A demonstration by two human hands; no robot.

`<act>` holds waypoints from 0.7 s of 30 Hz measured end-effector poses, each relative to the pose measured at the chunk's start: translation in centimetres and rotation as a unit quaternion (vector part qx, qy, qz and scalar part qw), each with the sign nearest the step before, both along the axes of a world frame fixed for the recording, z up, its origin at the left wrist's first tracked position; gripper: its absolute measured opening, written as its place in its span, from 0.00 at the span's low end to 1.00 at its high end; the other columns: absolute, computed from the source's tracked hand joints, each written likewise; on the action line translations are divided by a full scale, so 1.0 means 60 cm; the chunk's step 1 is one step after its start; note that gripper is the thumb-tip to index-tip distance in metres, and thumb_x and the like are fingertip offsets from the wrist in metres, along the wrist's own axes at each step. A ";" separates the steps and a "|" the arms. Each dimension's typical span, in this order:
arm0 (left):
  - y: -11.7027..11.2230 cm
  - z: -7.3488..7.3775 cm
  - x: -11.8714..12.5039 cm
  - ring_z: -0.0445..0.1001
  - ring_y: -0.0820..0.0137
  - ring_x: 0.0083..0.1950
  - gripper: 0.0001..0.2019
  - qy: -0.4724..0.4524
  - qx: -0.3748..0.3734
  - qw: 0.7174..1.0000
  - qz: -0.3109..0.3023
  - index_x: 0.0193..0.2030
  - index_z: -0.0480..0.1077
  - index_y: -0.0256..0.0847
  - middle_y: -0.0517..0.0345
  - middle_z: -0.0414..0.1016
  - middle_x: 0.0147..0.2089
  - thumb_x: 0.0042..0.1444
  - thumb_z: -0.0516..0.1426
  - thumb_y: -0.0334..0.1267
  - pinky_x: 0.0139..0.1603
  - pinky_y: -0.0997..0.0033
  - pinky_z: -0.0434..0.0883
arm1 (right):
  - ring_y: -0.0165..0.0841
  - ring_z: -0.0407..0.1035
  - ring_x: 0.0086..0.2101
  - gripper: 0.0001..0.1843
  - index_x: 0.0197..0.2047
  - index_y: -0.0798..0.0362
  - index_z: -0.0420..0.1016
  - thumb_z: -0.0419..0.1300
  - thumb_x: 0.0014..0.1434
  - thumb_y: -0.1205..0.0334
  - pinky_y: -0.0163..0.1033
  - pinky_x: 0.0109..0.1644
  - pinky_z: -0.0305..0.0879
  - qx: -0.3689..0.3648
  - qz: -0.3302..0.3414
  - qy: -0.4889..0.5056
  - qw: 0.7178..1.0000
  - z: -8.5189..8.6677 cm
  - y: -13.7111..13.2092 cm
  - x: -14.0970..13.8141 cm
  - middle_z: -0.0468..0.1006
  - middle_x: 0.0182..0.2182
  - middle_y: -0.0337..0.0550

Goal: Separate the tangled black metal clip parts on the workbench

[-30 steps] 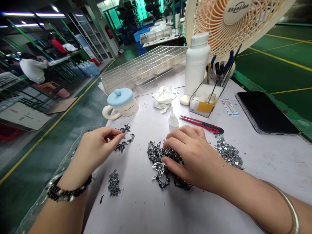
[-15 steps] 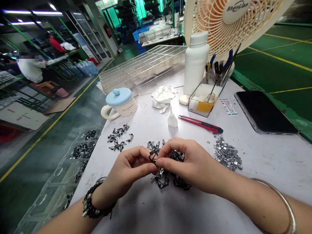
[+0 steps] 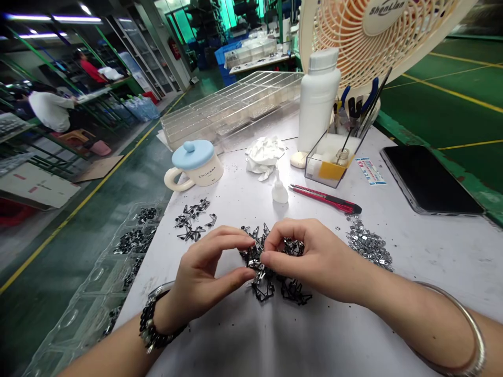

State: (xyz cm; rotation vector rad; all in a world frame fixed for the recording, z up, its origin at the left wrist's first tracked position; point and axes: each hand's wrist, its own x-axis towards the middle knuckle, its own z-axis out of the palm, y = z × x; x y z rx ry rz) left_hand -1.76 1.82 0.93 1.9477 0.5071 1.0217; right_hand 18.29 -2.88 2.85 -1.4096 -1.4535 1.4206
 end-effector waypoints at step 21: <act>-0.001 0.000 0.000 0.76 0.67 0.38 0.14 0.060 0.138 0.988 0.034 0.41 0.75 0.36 0.49 0.77 0.36 0.48 0.66 0.37 0.40 0.66 0.77 | 0.43 0.69 0.44 0.16 0.27 0.52 0.64 0.65 0.46 0.52 0.52 0.49 0.63 0.198 -0.228 -0.144 0.943 -0.046 0.097 0.035 0.75 0.37 0.45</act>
